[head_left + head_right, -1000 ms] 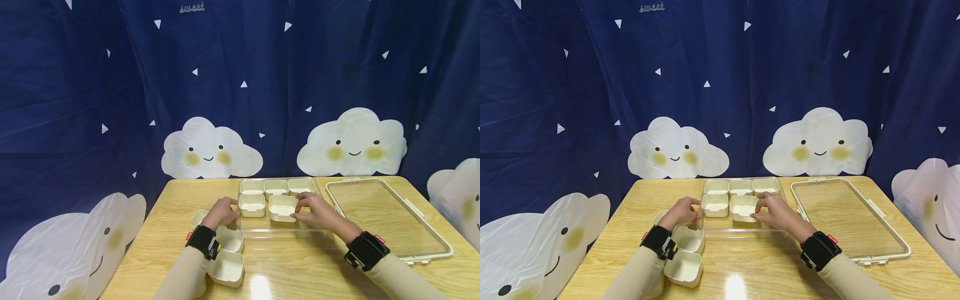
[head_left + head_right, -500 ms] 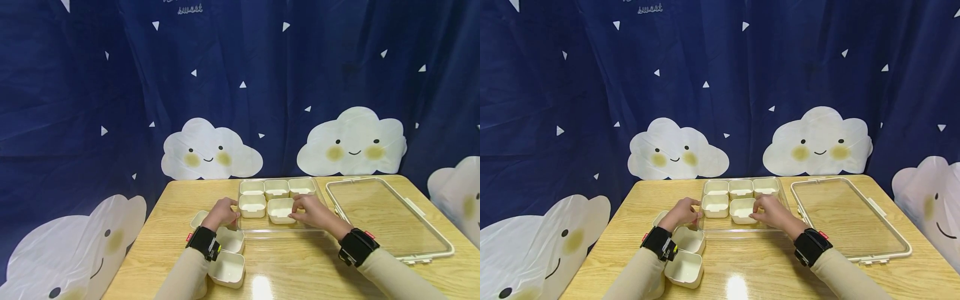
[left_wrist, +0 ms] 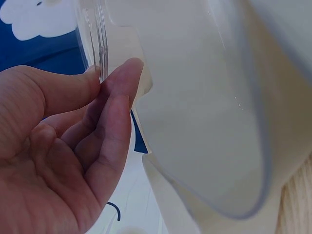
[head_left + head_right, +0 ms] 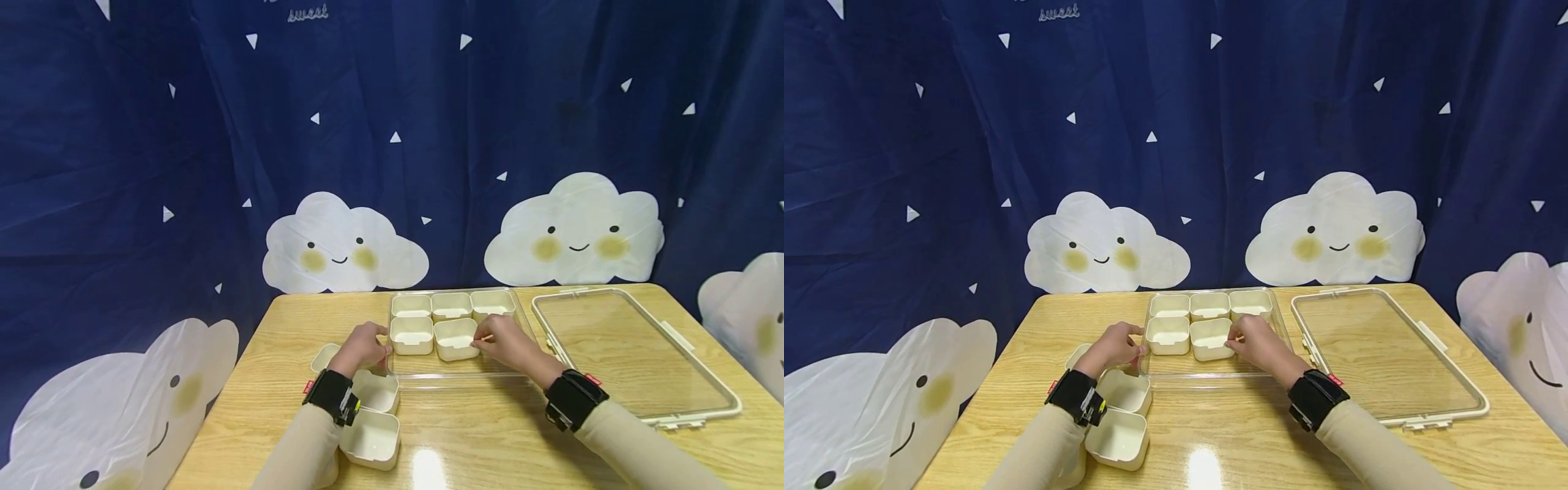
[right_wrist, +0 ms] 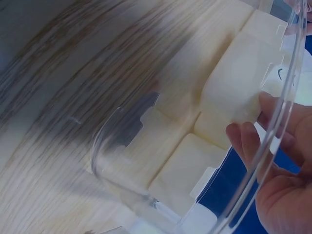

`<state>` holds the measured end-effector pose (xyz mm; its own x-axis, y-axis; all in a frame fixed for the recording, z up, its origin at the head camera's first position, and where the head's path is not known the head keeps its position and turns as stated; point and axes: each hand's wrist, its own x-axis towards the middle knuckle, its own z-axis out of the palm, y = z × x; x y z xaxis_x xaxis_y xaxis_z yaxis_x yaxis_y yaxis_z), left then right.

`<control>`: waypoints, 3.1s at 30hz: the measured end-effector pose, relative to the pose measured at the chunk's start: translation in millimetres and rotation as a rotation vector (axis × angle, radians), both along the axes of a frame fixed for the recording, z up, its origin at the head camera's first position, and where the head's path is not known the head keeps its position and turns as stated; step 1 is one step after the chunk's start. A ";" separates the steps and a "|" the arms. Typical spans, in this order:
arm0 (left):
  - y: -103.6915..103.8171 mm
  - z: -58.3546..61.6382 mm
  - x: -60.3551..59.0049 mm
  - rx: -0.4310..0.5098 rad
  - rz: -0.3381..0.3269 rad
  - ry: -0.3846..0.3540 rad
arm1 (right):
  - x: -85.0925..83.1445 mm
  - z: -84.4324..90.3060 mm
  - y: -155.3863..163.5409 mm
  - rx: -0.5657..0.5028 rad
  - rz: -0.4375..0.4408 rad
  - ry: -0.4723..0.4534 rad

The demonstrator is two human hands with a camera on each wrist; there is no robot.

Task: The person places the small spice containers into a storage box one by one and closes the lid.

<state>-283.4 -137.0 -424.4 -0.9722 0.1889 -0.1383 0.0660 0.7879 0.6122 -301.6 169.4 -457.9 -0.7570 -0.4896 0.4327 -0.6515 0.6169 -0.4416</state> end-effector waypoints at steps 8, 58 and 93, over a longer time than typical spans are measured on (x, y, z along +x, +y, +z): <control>-0.2 -1.8 1.1 -0.021 -0.004 0.000 | 1.1 -5.3 -6.6 0.011 -0.095 0.008; 0.1 -0.4 1.2 -0.021 -0.008 0.007 | -2.4 -8.7 -9.6 -0.011 -0.100 0.006; 5.7 5.7 0.3 -0.222 0.001 0.049 | 83.1 14.2 -66.3 0.018 0.249 0.125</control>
<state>-283.0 -131.3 -418.7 -0.9790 0.1585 -0.1285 0.0911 0.9029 0.4201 -218.5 103.1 -443.7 -0.5534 -0.6624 0.5049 -0.8329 0.4375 -0.3389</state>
